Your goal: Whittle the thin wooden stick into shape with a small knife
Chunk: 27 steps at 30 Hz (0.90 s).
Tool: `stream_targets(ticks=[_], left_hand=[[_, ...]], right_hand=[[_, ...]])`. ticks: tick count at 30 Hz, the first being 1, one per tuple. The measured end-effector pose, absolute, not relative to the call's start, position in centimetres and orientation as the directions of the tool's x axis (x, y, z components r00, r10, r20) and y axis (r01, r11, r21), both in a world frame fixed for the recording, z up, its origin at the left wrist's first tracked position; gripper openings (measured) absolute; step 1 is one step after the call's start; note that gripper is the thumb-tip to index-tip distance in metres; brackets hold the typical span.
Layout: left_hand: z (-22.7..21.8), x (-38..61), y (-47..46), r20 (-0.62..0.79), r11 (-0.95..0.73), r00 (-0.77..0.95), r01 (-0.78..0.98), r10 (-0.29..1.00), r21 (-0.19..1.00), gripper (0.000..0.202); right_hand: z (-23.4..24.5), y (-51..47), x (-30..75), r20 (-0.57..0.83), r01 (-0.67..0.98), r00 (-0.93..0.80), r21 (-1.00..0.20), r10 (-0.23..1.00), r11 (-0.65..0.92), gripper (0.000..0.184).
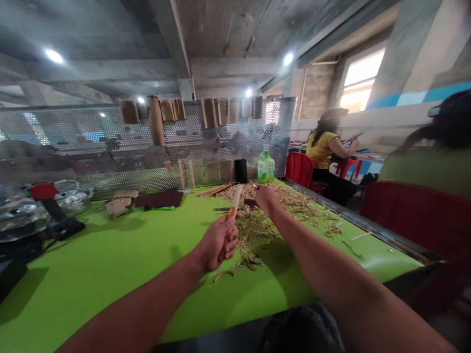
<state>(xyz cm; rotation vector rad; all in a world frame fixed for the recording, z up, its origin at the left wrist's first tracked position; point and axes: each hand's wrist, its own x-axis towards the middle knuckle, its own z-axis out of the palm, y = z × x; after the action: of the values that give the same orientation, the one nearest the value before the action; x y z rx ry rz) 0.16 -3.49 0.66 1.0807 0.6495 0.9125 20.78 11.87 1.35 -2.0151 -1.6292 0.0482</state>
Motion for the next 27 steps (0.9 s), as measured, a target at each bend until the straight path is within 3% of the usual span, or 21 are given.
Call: stream_targets(ticks=[8, 12, 20, 23, 27], left_hand=[[0.0, -0.7, -0.8, 0.037, 0.051, 0.291, -0.291, 0.956, 0.955, 0.032], [-0.4, -0.8, -0.3, 0.055, 0.002, 0.241, -0.232, 0.969, 0.973, 0.019], [-0.3, -1.1, 0.8, 0.057, -0.020, 0.132, -0.268, 0.990, 0.963, 0.021], [-0.5, -1.4, 1.1, 0.044, -0.022, 0.092, -0.232, 0.995, 0.973, 0.020], [-0.5, -1.3, 0.6, 0.045, -0.010, 0.163, -0.205, 0.986, 0.979, 0.020]], right_hand=[[0.3, 9.8, 15.9, 0.442, 0.899, -0.018, -0.386, 0.897, 0.208, 0.038], [0.1, 8.6, 15.0, 0.444, 0.883, -0.169, -0.329, 0.880, 0.335, 0.040], [0.0, 6.0, 12.8, 0.348, 0.923, -0.306, -0.121, 0.886, 0.366, 0.031], [0.2, 5.6, 12.6, 0.351, 0.926, -0.318, -0.086, 0.881, 0.368, 0.028], [0.3, 5.9, 12.8, 0.367, 0.941, -0.285, -0.068, 0.886, 0.331, 0.026]])
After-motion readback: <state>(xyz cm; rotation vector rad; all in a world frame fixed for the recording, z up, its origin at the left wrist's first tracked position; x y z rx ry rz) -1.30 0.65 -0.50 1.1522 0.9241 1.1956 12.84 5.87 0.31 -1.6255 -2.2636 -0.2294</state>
